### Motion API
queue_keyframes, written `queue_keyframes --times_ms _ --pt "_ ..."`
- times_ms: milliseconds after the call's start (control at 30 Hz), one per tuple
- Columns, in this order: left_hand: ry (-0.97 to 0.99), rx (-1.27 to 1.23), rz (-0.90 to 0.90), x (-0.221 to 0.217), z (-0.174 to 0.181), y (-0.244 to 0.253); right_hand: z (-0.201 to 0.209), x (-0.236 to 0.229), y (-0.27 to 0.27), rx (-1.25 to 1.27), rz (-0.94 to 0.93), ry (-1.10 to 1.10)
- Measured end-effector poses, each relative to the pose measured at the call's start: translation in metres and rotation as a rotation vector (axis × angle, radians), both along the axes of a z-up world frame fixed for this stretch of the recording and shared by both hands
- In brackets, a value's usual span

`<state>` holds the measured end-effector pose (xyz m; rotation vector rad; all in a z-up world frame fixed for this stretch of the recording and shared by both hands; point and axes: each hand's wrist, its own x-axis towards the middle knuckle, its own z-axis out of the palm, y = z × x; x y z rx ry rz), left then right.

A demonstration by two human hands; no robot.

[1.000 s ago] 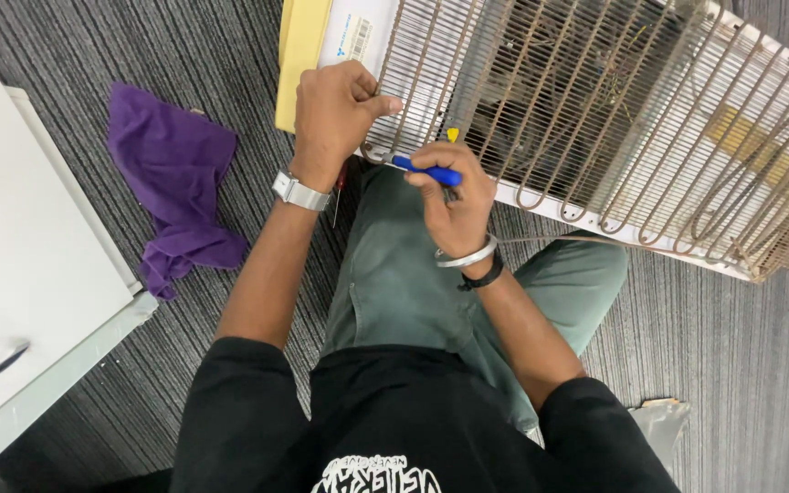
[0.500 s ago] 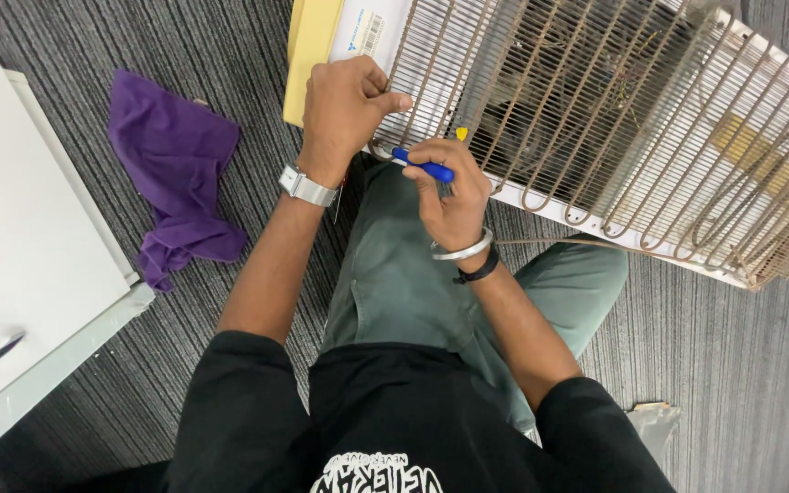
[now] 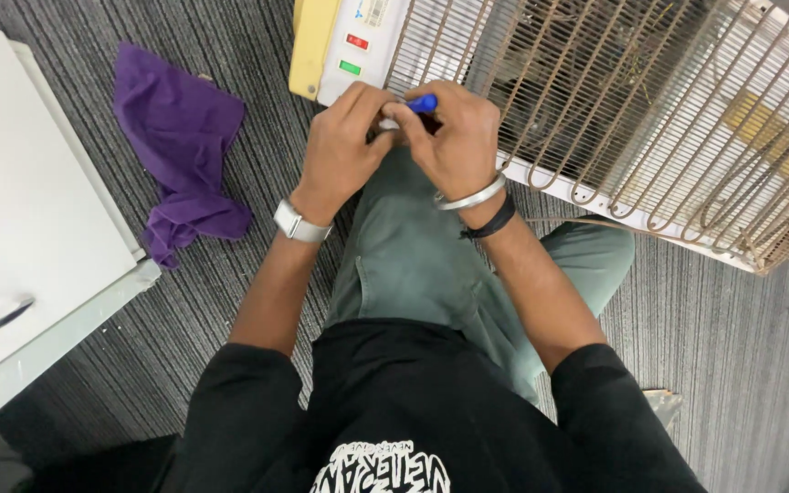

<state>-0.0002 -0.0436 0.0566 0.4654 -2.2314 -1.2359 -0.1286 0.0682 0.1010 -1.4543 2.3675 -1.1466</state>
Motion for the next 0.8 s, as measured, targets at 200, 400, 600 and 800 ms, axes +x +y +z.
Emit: queue_keyframes --times_ms 200,400,600,800 --pt "0.105 -0.189 -0.013 -0.007 -0.016 -0.007 -0.009 -0.014 0.002 0.177 0.162 0.278" --pt "0.124 -0.175 -0.177 0.003 -0.025 -0.017 0.021 -0.011 0.01 -0.019 0.41 0.276" --pt "0.104 -0.03 -0.212 0.012 0.0 -0.017 0.008 0.004 0.018 0.128 0.435 0.741" --pt "0.133 -0.015 -0.034 0.016 -0.039 -0.024 0.018 0.004 0.027 0.202 0.349 0.75"
